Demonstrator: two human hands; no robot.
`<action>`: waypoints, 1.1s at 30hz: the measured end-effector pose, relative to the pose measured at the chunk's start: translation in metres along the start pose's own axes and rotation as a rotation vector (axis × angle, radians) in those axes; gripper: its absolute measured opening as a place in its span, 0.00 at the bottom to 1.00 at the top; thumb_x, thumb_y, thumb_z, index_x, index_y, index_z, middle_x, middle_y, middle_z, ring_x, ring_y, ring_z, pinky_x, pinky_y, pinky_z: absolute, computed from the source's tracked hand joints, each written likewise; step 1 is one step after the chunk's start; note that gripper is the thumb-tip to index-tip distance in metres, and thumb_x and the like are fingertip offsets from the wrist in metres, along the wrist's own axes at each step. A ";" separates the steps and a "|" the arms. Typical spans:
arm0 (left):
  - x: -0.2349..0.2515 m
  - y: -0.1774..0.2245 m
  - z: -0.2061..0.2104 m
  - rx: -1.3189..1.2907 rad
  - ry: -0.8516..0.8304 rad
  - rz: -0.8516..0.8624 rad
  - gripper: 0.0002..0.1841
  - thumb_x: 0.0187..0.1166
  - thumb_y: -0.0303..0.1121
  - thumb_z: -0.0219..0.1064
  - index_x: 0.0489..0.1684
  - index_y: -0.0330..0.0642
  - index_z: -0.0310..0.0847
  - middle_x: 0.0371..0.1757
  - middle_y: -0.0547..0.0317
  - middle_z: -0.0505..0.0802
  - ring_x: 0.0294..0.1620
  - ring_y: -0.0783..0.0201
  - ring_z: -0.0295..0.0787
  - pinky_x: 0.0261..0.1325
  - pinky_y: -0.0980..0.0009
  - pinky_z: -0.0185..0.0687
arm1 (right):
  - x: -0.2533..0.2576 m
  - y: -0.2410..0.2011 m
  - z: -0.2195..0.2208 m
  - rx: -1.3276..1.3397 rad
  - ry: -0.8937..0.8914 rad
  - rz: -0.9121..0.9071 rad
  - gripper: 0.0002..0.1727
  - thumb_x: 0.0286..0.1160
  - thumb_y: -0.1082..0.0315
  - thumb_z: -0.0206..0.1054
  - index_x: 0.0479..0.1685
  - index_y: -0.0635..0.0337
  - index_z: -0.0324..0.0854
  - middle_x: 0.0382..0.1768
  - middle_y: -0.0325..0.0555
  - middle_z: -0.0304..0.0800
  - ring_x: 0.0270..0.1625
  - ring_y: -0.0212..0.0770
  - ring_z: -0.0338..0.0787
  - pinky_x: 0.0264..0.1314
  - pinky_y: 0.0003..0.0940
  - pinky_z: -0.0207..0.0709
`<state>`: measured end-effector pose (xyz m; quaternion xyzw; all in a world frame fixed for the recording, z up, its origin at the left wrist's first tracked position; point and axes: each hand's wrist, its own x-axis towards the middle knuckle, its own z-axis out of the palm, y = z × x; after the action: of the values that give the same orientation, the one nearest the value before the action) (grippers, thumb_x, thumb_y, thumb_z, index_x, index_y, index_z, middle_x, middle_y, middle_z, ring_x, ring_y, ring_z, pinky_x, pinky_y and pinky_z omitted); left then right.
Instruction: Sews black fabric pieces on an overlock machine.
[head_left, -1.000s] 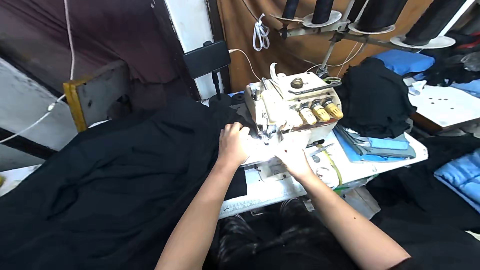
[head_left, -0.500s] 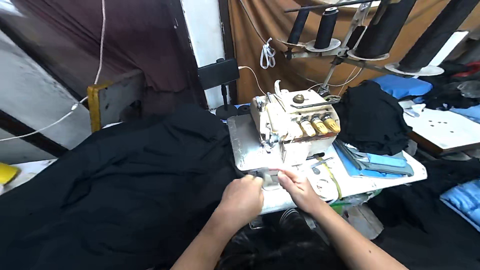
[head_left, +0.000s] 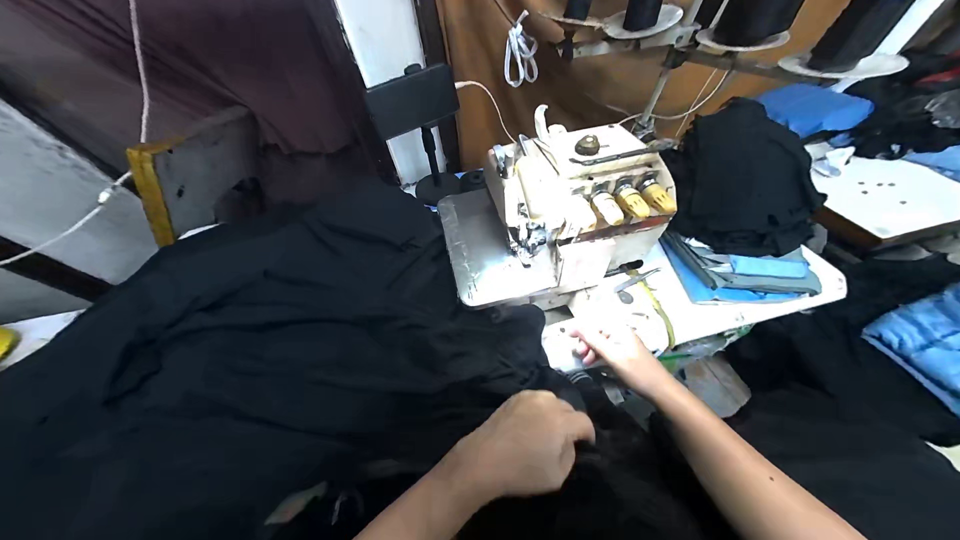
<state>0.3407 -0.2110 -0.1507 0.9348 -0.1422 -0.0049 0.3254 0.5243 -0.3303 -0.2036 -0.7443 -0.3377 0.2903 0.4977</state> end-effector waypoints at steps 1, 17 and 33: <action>-0.011 0.002 0.007 -0.021 0.032 0.068 0.11 0.71 0.16 0.63 0.41 0.32 0.92 0.39 0.44 0.96 0.47 0.47 0.95 0.58 0.51 0.87 | -0.008 0.001 0.004 0.017 -0.103 0.093 0.20 0.92 0.62 0.53 0.49 0.71 0.85 0.33 0.40 0.87 0.34 0.25 0.86 0.43 0.24 0.82; -0.045 0.036 -0.001 -0.231 0.117 0.288 0.10 0.78 0.21 0.60 0.39 0.34 0.90 0.42 0.47 0.97 0.53 0.58 0.96 0.70 0.67 0.82 | -0.035 0.032 0.046 0.311 -0.319 0.303 0.08 0.86 0.66 0.61 0.47 0.61 0.80 0.30 0.33 0.86 0.29 0.22 0.84 0.33 0.20 0.78; -0.106 -0.009 -0.050 0.447 0.883 -0.567 0.15 0.71 0.16 0.53 0.46 0.21 0.86 0.49 0.34 0.93 0.56 0.48 0.92 0.62 0.54 0.84 | -0.031 -0.055 0.015 -0.276 0.070 -0.510 0.16 0.76 0.76 0.56 0.55 0.71 0.87 0.37 0.59 0.93 0.38 0.52 0.93 0.44 0.49 0.84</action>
<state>0.2463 -0.1454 -0.1258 0.8959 0.2661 0.3296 0.1341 0.4823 -0.3317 -0.1543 -0.7056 -0.5328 0.0815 0.4600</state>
